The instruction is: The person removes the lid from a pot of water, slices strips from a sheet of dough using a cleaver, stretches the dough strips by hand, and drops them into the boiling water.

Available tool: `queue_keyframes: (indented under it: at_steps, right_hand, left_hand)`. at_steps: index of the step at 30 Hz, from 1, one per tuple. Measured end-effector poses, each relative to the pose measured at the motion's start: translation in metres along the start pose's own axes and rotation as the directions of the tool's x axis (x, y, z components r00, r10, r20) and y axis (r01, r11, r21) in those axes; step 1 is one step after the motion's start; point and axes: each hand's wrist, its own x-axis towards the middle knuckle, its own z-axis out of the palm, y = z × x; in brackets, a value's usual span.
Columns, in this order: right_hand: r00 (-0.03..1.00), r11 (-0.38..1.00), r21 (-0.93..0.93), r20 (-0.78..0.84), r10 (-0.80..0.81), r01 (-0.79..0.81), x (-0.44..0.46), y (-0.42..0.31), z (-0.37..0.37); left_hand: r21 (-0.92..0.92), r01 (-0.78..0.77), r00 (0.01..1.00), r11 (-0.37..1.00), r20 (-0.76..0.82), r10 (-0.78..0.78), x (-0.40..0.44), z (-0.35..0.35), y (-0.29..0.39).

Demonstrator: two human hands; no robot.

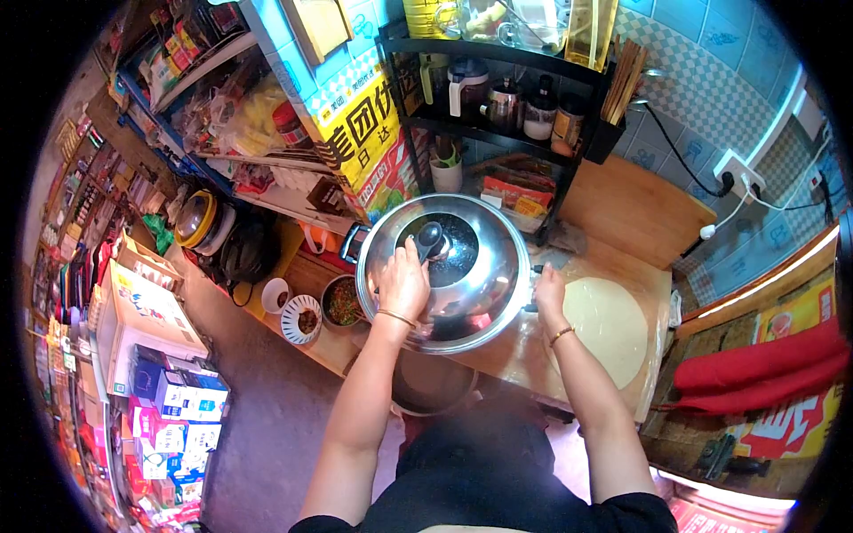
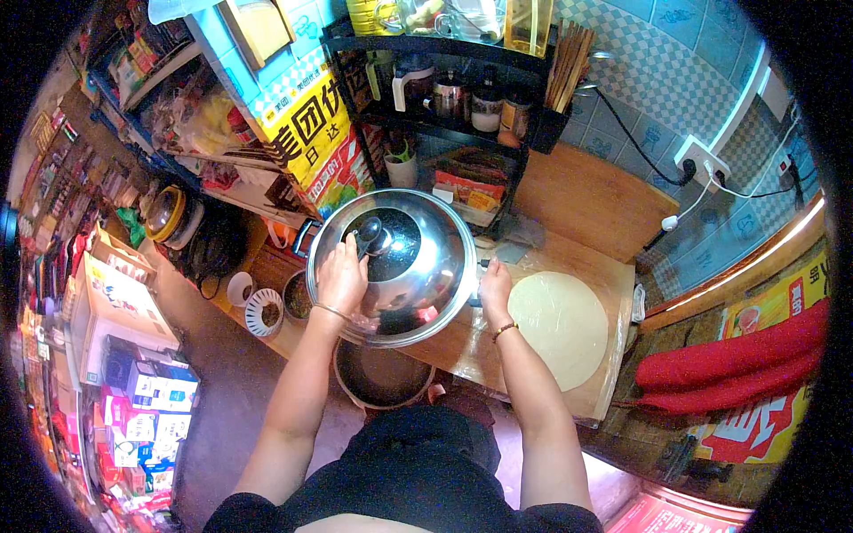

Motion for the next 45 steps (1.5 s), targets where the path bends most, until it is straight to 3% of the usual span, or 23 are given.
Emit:
queue_keyframes:
  at_steps: [5, 7, 14, 16, 20, 22, 26, 28, 34, 38, 40, 45]
  right_hand:
    - [1.0, 1.0, 0.022, -0.017, -0.013, 0.013, 0.002, 0.006, 0.004]
    - [0.995, 0.995, 0.01, -0.034, -0.095, 0.096, 0.007, 0.015, 0.005]
    - [0.999, 0.999, 0.029, -0.029, -0.043, 0.043, 0.007, 0.013, 0.005]
    - [0.991, 0.992, -0.019, -0.047, -0.126, 0.125, 0.017, 0.029, 0.008]
    - [0.994, 0.995, 0.005, -0.051, -0.097, 0.097, 0.012, 0.02, 0.006]
    - [1.0, 1.0, 0.02, -0.005, -0.009, 0.009, 0.004, 0.006, 0.003]
    - [1.0, 1.0, 0.013, -0.018, -0.023, 0.023, -0.001, 0.001, 0.002]
    - [0.998, 0.997, 0.049, 0.021, 0.058, -0.059, -0.008, -0.01, -0.001]
    - [0.998, 0.998, -0.021, -0.031, -0.055, 0.054, 0.012, 0.021, 0.006]
    - [0.999, 0.998, -0.046, -0.031, -0.043, 0.042, 0.009, 0.015, 0.005]
    - [0.999, 0.999, 0.026, 0.004, 0.034, -0.034, 0.002, 0.005, 0.002]
    - [1.0, 1.0, -0.017, -0.019, -0.023, 0.022, 0.007, 0.013, 0.004]
  left_hand:
    - [-0.012, 0.0, 1.0, 1.0, 0.014, 0.001, 0.0, 0.0, -0.004]
    - [-0.012, 0.003, 1.0, 1.0, 0.023, -0.003, -0.001, -0.001, -0.005]
    - [-0.034, 0.007, 1.0, 0.999, -0.02, -0.008, -0.003, 0.002, -0.006]
    - [-0.032, 0.004, 1.0, 0.999, -0.028, -0.005, -0.003, 0.004, -0.006]
    - [-0.028, 0.001, 0.999, 1.0, -0.04, -0.002, -0.003, 0.004, -0.006]
    - [-0.024, 0.004, 0.999, 1.0, -0.034, -0.005, -0.003, 0.002, -0.005]
    - [-0.034, 0.009, 0.999, 0.999, -0.031, -0.01, -0.004, 0.002, -0.004]
    - [-0.031, 0.003, 0.999, 1.0, -0.047, -0.004, -0.004, 0.005, -0.006]
    - [-0.013, -0.002, 0.999, 1.0, -0.041, 0.002, -0.005, 0.001, -0.004]
    - [-0.022, 0.001, 0.999, 1.0, -0.032, -0.001, -0.004, 0.001, -0.004]
    - [-0.019, 0.001, 0.999, 1.0, -0.033, -0.002, -0.004, 0.001, -0.003]
    - [-0.032, 0.019, 1.0, 0.999, -0.005, -0.02, -0.004, -0.003, -0.001]
